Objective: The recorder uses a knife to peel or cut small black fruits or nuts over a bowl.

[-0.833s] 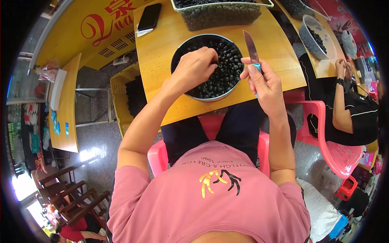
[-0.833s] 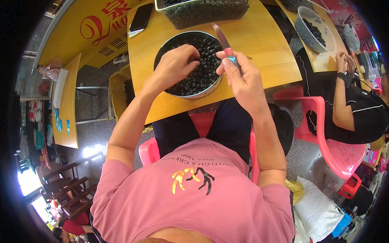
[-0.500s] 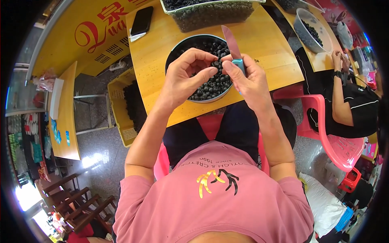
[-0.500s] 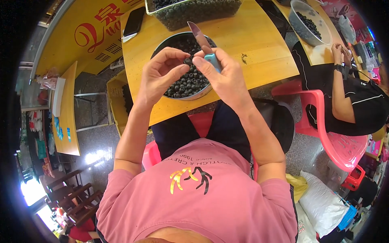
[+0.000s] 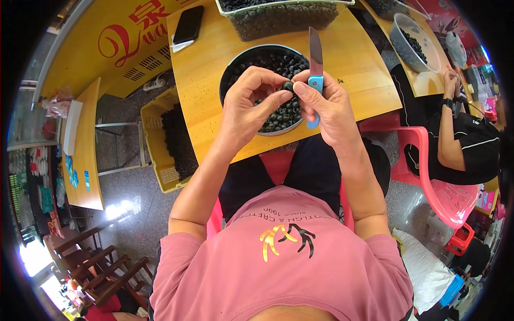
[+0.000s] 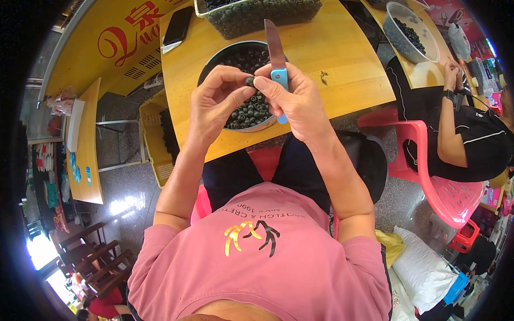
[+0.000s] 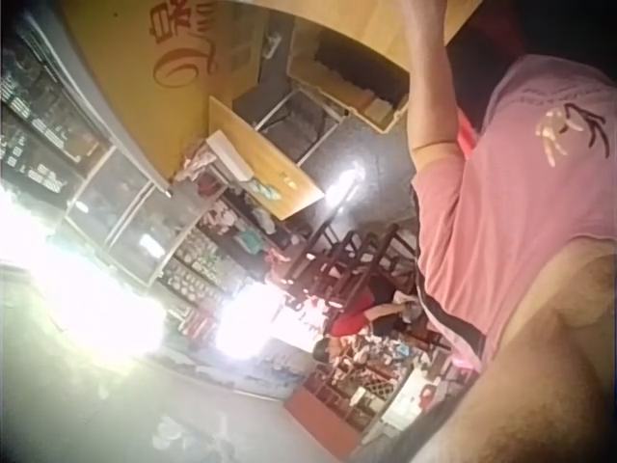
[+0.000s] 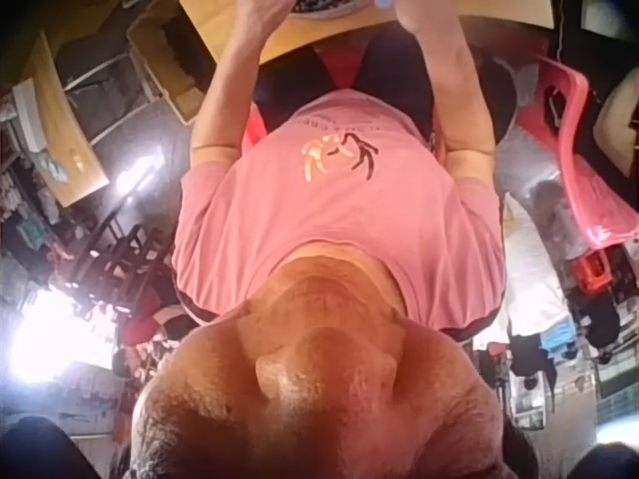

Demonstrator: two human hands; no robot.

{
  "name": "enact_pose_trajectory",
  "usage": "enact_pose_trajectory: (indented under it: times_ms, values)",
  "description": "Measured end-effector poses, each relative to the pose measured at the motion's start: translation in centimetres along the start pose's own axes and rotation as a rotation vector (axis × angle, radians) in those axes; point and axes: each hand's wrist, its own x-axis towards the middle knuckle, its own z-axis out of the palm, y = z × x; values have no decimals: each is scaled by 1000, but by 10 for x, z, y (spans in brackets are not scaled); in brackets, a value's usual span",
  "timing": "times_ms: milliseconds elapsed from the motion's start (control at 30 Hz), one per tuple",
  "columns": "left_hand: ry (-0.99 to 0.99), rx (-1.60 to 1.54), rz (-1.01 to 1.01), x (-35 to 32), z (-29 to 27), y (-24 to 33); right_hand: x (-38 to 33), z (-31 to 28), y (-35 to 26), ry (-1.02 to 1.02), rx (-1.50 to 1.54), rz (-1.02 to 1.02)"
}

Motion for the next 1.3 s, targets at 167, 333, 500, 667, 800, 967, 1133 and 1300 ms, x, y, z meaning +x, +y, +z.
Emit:
enact_pose_trajectory:
  times_ms: [167, 333, 500, 667, 800, 967, 1133, 1300]
  values:
    - [6, -109, -10, -2, 3, 4, -1, 2, 1, -20, -61, -2]
    - [33, 82, 9, -2, -2, 3, -2, 3, 2, -12, -114, 5]
    - [32, 355, 144, -3, 3, 10, 0, 6, 4, 44, -139, 17]
    - [57, 53, 82, -7, 6, -1, -1, 6, -1, -16, -19, 47]
    - [76, -57, 51, -10, 10, -4, 0, 4, -1, -37, -17, 53]
    - [47, 226, 145, -11, 5, 1, 1, 5, -1, -36, -101, 22]
    - [47, -132, 27, -14, 6, 1, 0, 6, -3, -68, -89, 20]
    - [27, -242, -104, -15, 0, 5, -3, 3, 3, 7, -759, -500]
